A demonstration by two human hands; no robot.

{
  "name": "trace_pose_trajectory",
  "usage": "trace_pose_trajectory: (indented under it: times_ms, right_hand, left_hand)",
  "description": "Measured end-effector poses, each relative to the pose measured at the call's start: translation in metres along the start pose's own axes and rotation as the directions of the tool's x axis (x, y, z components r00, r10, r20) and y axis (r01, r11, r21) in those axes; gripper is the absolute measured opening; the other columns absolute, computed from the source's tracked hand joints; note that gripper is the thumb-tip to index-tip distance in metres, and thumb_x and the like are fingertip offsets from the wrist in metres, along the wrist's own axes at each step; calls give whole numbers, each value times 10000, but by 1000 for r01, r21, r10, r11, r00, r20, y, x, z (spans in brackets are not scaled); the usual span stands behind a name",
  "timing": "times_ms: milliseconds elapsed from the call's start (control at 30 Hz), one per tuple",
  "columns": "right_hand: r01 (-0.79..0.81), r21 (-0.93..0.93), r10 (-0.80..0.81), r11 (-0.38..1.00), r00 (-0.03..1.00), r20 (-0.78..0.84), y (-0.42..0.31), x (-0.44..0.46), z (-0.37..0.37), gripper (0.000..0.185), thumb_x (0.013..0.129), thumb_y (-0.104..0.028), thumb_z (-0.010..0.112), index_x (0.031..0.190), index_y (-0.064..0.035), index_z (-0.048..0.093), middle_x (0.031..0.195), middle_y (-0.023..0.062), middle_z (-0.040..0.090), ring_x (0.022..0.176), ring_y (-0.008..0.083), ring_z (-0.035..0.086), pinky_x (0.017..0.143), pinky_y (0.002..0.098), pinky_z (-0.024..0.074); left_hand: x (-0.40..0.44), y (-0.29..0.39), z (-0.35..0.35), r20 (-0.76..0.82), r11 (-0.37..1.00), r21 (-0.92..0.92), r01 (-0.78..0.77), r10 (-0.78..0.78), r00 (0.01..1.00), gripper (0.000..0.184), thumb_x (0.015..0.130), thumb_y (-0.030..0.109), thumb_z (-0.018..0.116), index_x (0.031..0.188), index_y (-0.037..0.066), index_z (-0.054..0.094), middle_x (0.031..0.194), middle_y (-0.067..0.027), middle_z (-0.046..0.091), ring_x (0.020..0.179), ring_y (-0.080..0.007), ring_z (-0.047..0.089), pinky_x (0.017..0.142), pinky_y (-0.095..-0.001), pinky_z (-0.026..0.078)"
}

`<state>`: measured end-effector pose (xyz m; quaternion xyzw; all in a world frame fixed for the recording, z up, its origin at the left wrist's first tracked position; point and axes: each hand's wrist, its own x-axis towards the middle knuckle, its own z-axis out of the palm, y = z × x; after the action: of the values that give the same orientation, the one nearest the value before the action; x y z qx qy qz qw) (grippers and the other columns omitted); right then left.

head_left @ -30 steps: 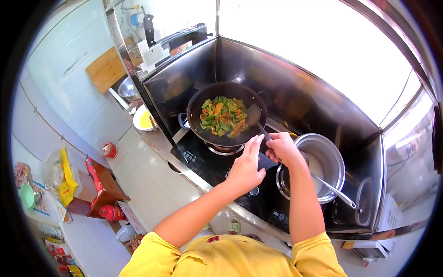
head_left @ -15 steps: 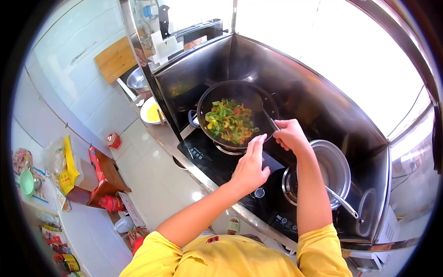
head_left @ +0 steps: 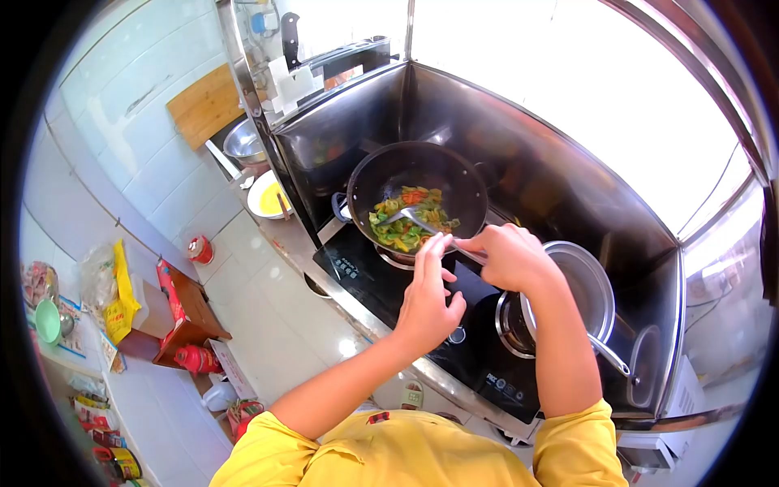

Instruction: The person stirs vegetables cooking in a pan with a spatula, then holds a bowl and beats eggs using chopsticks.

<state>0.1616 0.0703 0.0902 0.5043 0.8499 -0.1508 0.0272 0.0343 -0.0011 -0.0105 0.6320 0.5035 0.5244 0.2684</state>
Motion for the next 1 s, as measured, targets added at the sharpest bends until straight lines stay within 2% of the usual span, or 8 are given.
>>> trace_pose_trajectory:
  times_ms: [267, 367, 567, 633, 700, 767, 900, 1000]
  right_hand:
    - [-119, -135, 123, 984, 992, 19, 3, -33, 10, 203, 756, -201, 669, 912, -75, 697, 872, 158, 683, 858, 333, 656, 766, 407, 524]
    - [-202, 25, 204, 979, 976, -80, -6, 3, 41, 250, 707, -216, 678, 878, -33, 680, 901, 189, 676, 893, 358, 653, 776, 420, 533]
    - [-54, 195, 80, 979, 989, -128, -13, -27, 30, 171, 724, -110, 603, 844, -3, 662, 851, 226, 654, 854, 378, 640, 771, 449, 505]
    - [-26, 196, 19, 980, 999, 37, -24, -43, 12, 171, 722, -112, 594, 837, -1, 658, 843, 222, 653, 840, 373, 639, 766, 446, 502]
    - [13, 217, -30, 976, 997, 74, -25, -31, 29, 217, 716, -122, 577, 894, -27, 658, 847, 205, 652, 827, 386, 627, 744, 440, 499]
    - [20, 236, -17, 971, 1000, -16, -27, -10, 52, 206, 752, -162, 575, 847, 1, 658, 863, 227, 657, 849, 376, 641, 768, 444, 509]
    - [-148, 301, 213, 942, 957, -197, -14, 31, 91, 219, 751, -155, 571, 861, 11, 663, 869, 253, 651, 883, 400, 634, 786, 452, 514]
    - [-54, 298, 148, 953, 941, -304, 0, 9, 83, 237, 771, -121, 525, 938, -2, 643, 850, 230, 652, 829, 378, 641, 749, 452, 512]
  left_hand:
    - [-12, 10, 19, 192, 998, -52, 29, -18, 981, 799, 695, -62, 612, 1406, 30, 261, 1368, -168, 391, 889, -223, 602, 708, -298, 532]
    - [-7, -11, 23, 86, 997, 58, -45, 40, 995, 793, 704, -66, 600, 1410, 34, 256, 1365, -171, 403, 906, -252, 611, 714, -304, 537]
    - [-6, 1, -7, 35, 1000, -10, 26, -25, 999, 643, 733, -92, 567, 1338, 3, 374, 1240, -144, 482, 842, -166, 609, 698, -269, 523]
    - [-10, 15, -18, 86, 999, -46, 4, 0, 996, 581, 735, -92, 567, 1291, -1, 424, 1219, -135, 500, 815, -146, 600, 680, -257, 515]
    - [-11, 22, -21, 108, 995, -79, 62, -53, 993, 546, 723, -97, 552, 1253, -11, 450, 1228, -167, 500, 928, -231, 609, 762, -303, 512]
    - [-9, 7, -18, 66, 933, 259, -248, 239, 969, 570, 709, -95, 540, 1262, -21, 426, 1261, -206, 475, 1090, -343, 550, 880, -366, 480]
    - [2, -26, -10, 132, 947, 263, -182, 152, 980, 639, 727, -43, 595, 1324, 8, 372, 1306, -205, 443, 1133, -387, 513, 917, -397, 466]
    - [11, -22, -3, 184, 979, 164, -124, 93, 979, 661, 735, -21, 625, 1342, 22, 366, 1326, -179, 431, 1021, -320, 581, 827, -356, 515]
